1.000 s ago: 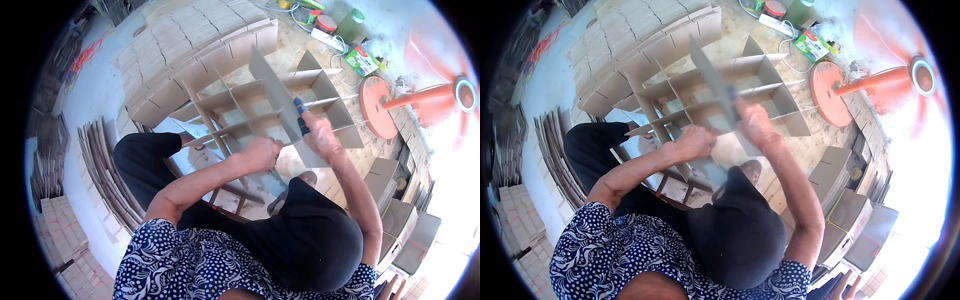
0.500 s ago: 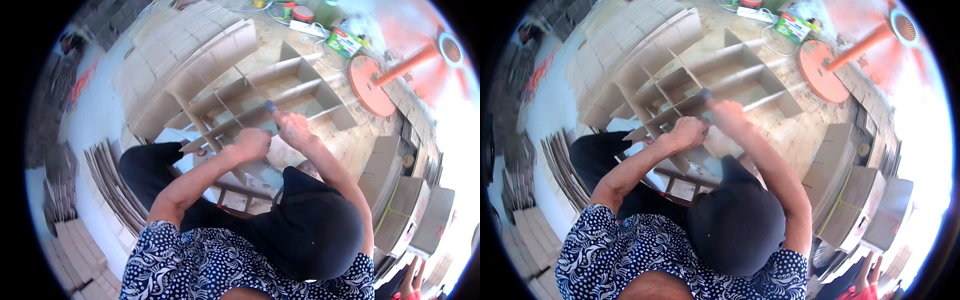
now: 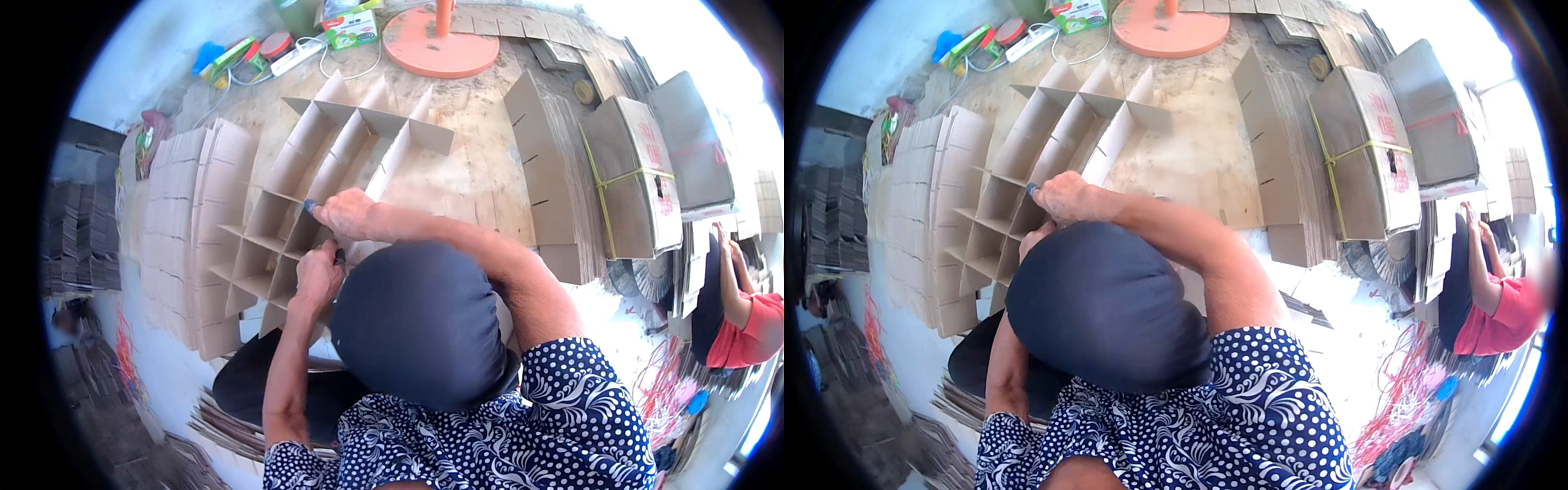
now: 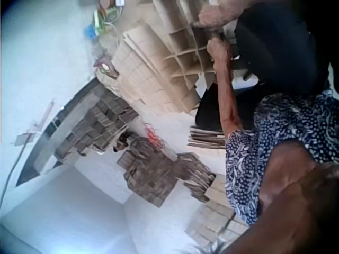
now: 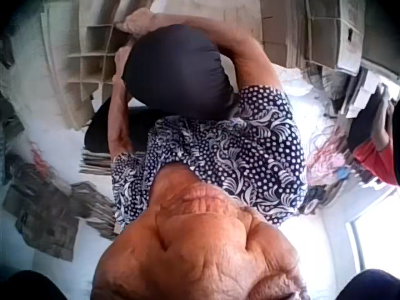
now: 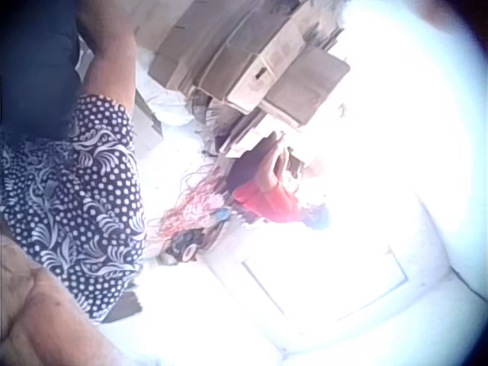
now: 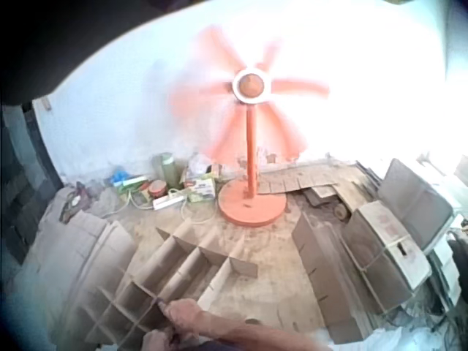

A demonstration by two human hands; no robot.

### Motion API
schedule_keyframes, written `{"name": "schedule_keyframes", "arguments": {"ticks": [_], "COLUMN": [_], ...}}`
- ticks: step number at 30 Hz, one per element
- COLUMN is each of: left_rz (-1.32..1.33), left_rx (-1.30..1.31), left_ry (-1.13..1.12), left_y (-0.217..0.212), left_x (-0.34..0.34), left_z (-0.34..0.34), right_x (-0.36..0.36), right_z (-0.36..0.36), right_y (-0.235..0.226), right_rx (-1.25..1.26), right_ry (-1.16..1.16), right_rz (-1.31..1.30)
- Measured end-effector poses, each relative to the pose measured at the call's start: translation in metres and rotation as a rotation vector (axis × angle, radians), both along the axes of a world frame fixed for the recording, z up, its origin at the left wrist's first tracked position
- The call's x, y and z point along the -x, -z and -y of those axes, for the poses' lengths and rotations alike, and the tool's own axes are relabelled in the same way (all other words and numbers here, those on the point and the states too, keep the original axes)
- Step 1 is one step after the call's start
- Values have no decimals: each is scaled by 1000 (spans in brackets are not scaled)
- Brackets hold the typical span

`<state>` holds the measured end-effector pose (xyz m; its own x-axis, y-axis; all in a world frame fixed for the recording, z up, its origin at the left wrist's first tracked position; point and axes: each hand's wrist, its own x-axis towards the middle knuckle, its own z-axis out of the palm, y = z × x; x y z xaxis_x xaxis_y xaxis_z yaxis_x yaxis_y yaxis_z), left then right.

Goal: The person sits at a low table and repeatedly inserts thin cardboard strips into pre-cut slots on a larger cardboard frame. They handle the strips one at a time, aligning and pushing them into place to form a grid-like structure.

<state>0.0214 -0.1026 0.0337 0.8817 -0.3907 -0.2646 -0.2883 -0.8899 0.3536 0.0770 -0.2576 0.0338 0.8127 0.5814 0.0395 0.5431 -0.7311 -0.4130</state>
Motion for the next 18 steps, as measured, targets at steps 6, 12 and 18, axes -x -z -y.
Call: {"name": "schedule_keyframes", "arguments": {"ticks": [6,12,18], "left_rz": [-39,83,70], "left_rx": [10,24,-40], "left_ry": [-3,77,28], "left_y": [5,12,-2], "left_x": [16,38,25], "left_z": [-22,-41,-31], "right_x": [58,143,134], "right_z": [112,283,330], "right_y": [12,1,-6], "right_rx": [-292,262,72], "right_ry": [383,915,981], "right_rz": [437,486,464]}}
